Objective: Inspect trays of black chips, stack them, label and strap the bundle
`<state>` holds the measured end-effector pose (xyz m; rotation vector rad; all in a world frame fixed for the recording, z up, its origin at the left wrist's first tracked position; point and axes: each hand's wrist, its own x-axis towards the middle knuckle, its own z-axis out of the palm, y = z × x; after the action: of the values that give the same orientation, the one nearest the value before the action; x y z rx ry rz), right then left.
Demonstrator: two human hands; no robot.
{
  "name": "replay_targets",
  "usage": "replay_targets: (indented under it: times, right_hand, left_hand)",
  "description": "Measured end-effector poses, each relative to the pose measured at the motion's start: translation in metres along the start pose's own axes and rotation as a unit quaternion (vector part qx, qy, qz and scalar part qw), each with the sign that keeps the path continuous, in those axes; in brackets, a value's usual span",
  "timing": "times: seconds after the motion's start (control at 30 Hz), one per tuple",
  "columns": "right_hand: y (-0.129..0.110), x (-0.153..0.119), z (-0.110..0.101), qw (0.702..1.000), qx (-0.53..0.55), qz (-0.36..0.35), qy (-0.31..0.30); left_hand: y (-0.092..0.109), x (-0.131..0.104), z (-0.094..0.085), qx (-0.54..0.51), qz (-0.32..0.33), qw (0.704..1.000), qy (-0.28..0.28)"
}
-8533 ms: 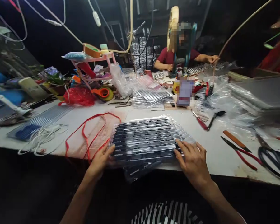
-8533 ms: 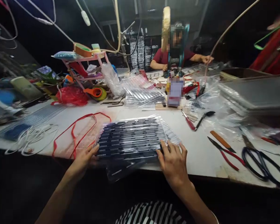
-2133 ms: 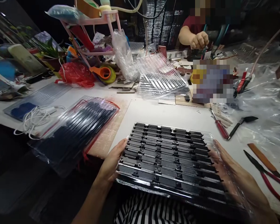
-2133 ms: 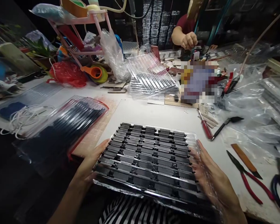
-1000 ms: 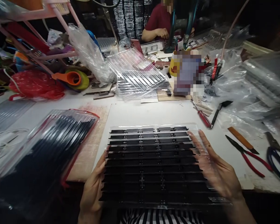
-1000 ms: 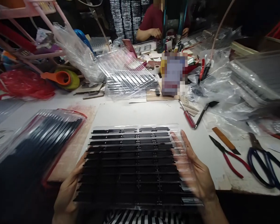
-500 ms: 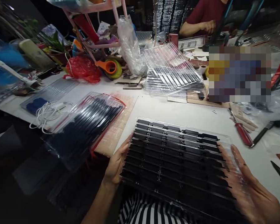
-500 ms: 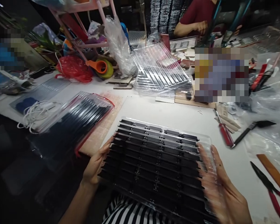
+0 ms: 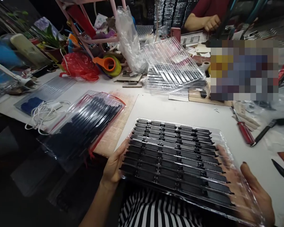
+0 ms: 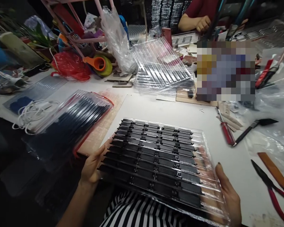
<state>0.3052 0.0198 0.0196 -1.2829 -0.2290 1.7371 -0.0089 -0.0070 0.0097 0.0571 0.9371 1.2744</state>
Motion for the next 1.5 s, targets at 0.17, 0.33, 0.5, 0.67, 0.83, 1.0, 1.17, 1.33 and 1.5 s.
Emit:
replay_targets:
  times: [0.17,0.33,0.5,0.67,0.83,1.0,1.17,1.33,1.5]
  right_hand:
    - [0.006,0.007,-0.003,0.999,0.034,-0.017,-0.028]
    - [0.003,0.009,-0.003,0.994,0.106,-0.01,-0.037]
    - [0.002,0.011,-0.002,0.988,0.128,-0.019,-0.09]
    - [0.0,0.013,-0.002,0.977,0.177,-0.002,-0.121]
    - [-0.001,0.012,-0.005,0.973,0.192,0.013,-0.125]
    - [0.0,0.008,-0.008,0.979,0.18,-0.01,-0.097]
    - [-0.002,0.006,-0.01,0.979,0.161,0.041,-0.117]
    - [-0.002,0.008,-0.009,0.98,0.157,0.044,-0.115]
    - [-0.003,0.009,-0.006,0.977,0.175,0.032,-0.114]
  left_hand:
    - [-0.003,-0.002,-0.001,0.044,0.03,0.998,-0.017]
    - [-0.003,-0.002,-0.004,0.033,0.001,0.999,-0.002]
    - [0.002,-0.001,-0.013,0.04,-0.026,0.999,0.011]
    - [0.003,0.002,-0.016,0.046,-0.029,0.998,0.042]
    - [-0.003,0.004,-0.017,0.079,0.018,0.993,0.089]
    - [-0.007,0.004,-0.01,0.08,0.058,0.988,0.122]
    - [-0.006,0.001,0.007,0.084,0.059,0.982,0.16]
    - [-0.006,0.0,0.011,0.095,0.048,0.986,0.126]
    - [-0.007,0.001,0.007,0.095,0.064,0.988,0.108]
